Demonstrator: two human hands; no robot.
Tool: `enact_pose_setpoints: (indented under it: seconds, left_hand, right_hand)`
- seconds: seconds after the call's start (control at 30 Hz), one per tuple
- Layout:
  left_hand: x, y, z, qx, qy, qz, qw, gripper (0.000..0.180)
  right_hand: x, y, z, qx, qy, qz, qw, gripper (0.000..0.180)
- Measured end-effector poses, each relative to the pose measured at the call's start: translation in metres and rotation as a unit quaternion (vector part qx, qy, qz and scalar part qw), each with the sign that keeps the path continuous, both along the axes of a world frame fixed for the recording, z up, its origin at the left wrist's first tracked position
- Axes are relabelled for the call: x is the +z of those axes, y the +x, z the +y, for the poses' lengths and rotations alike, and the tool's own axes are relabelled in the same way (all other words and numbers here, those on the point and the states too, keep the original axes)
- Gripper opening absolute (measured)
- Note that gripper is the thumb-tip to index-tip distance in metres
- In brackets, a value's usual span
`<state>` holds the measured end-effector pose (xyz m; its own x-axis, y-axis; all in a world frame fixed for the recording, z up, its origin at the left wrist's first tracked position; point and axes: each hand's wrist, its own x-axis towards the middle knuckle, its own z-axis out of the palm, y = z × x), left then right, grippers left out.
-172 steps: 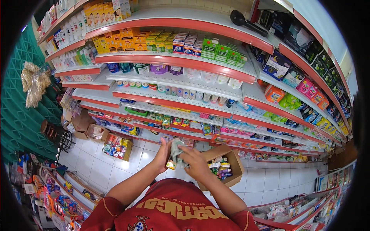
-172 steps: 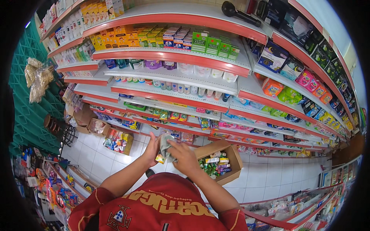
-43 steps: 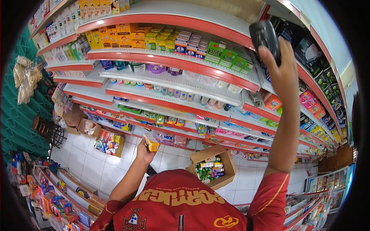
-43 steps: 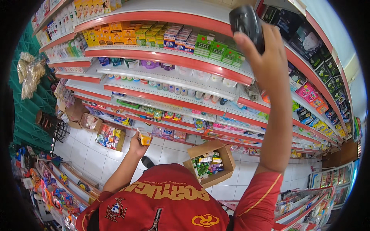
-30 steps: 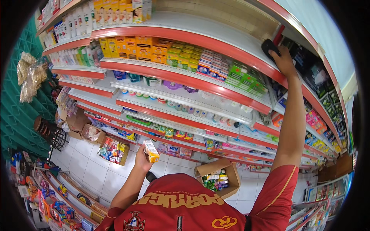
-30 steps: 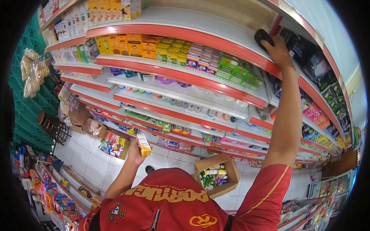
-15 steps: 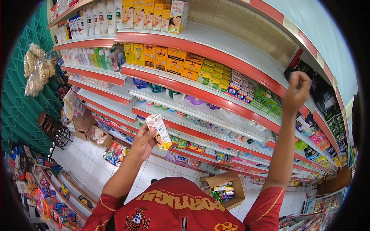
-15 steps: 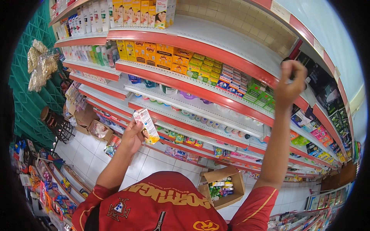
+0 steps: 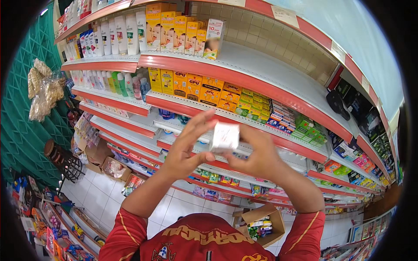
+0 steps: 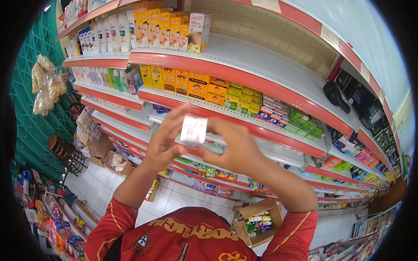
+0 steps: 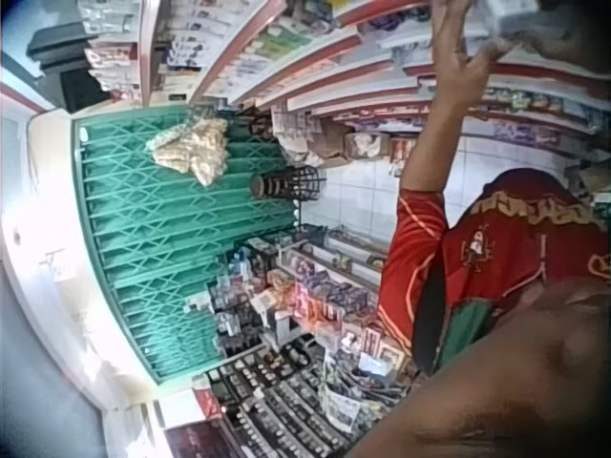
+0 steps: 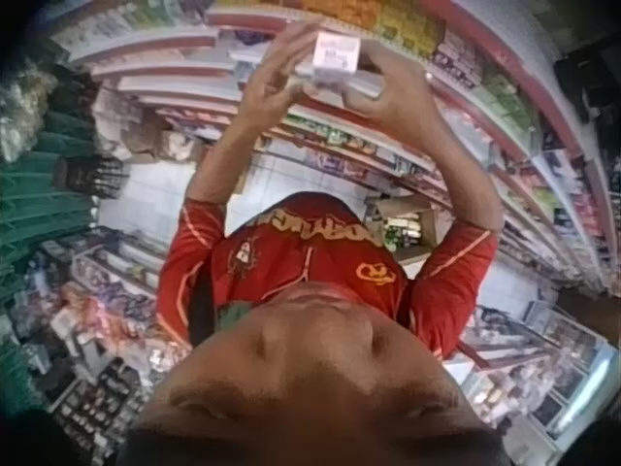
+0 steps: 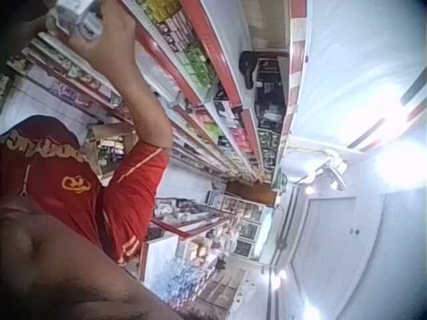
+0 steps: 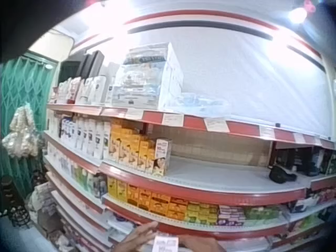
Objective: The recorder takes products from a floor box, scans them with a handheld device, and places them onto the store shelves.
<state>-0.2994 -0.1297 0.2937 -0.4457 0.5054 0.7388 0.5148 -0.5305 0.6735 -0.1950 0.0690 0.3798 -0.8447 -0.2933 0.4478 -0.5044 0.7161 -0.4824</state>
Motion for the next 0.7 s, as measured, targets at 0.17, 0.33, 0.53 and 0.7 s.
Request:
enact_pose_setpoints:
  seconds: [0.17,0.33,0.53,0.7]
  left_hand:
    - [0.039,-0.017,-0.004,0.144,0.001,0.029,0.989,0.059]
    - [0.048,-0.023,-0.006,0.175,-0.043,0.089,0.98,0.048]
    - [0.074,-0.035,0.023,0.347,-0.08,0.218,0.909,0.045]
    - [0.094,-0.099,0.059,0.441,-0.107,0.245,0.857,0.07]
  right_hand:
    - [0.061,-0.037,0.035,-0.046,-0.186,0.064,0.979,0.05]
    - [0.123,-0.109,0.106,-0.128,-0.17,-0.016,0.977,0.052]
    - [0.137,-0.206,0.148,-0.143,-0.096,-0.067,0.983,0.057]
    - [0.132,-0.27,0.133,-0.126,-0.103,-0.125,0.979,0.063]
